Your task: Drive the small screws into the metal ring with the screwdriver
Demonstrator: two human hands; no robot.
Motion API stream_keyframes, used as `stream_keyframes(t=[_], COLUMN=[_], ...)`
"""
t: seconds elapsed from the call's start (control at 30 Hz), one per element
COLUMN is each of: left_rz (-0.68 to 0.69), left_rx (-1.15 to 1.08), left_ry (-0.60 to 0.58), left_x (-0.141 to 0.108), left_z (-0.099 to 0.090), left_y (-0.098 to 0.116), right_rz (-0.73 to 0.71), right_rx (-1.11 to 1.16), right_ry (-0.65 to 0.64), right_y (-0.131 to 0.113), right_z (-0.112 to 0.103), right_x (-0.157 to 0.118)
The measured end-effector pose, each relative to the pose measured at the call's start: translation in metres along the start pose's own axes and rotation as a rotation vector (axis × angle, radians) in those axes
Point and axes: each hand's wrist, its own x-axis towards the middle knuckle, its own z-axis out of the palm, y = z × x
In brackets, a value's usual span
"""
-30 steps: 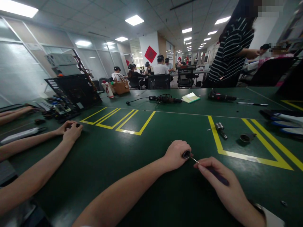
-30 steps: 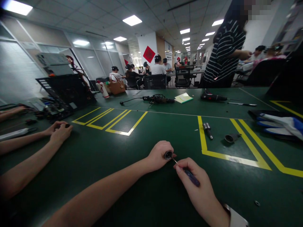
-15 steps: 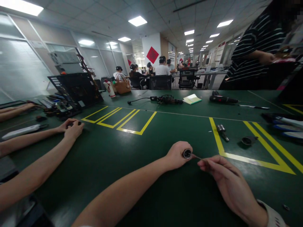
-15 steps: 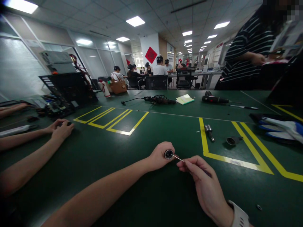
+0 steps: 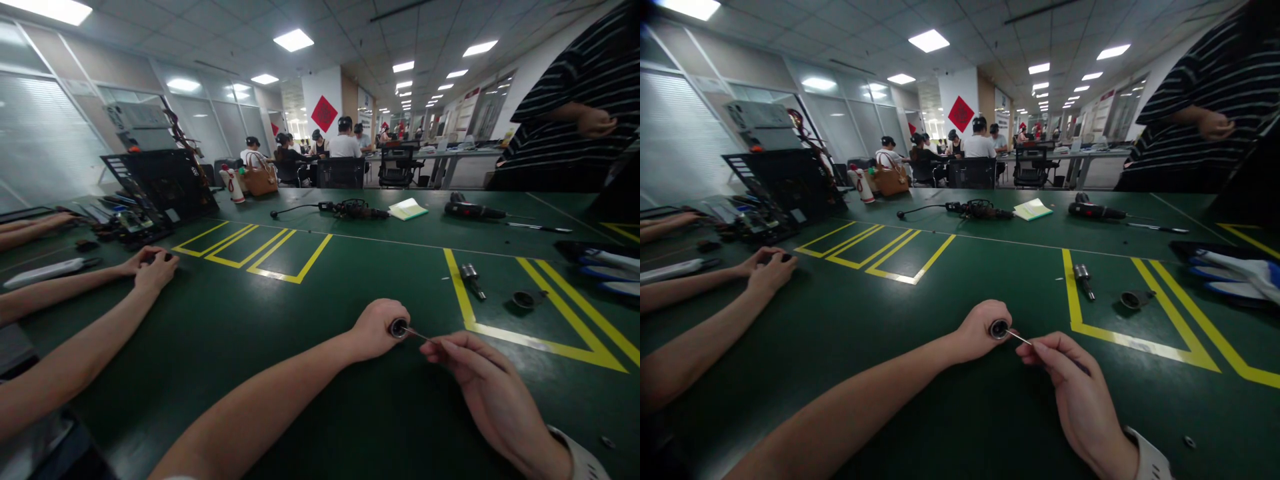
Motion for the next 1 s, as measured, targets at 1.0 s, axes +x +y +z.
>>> stream_keyframes(t=[1.0], left_rz=[0.015], left_rx=[0.007], left_ry=[-0.019], left_x=[0.001], left_z=[0.002], left_y=[-0.002], right_rz=[-0.190], right_rx=[-0.351], right_ry=[-0.029], right_y=[0.007], right_z=[-0.004], right_x=[-0.009])
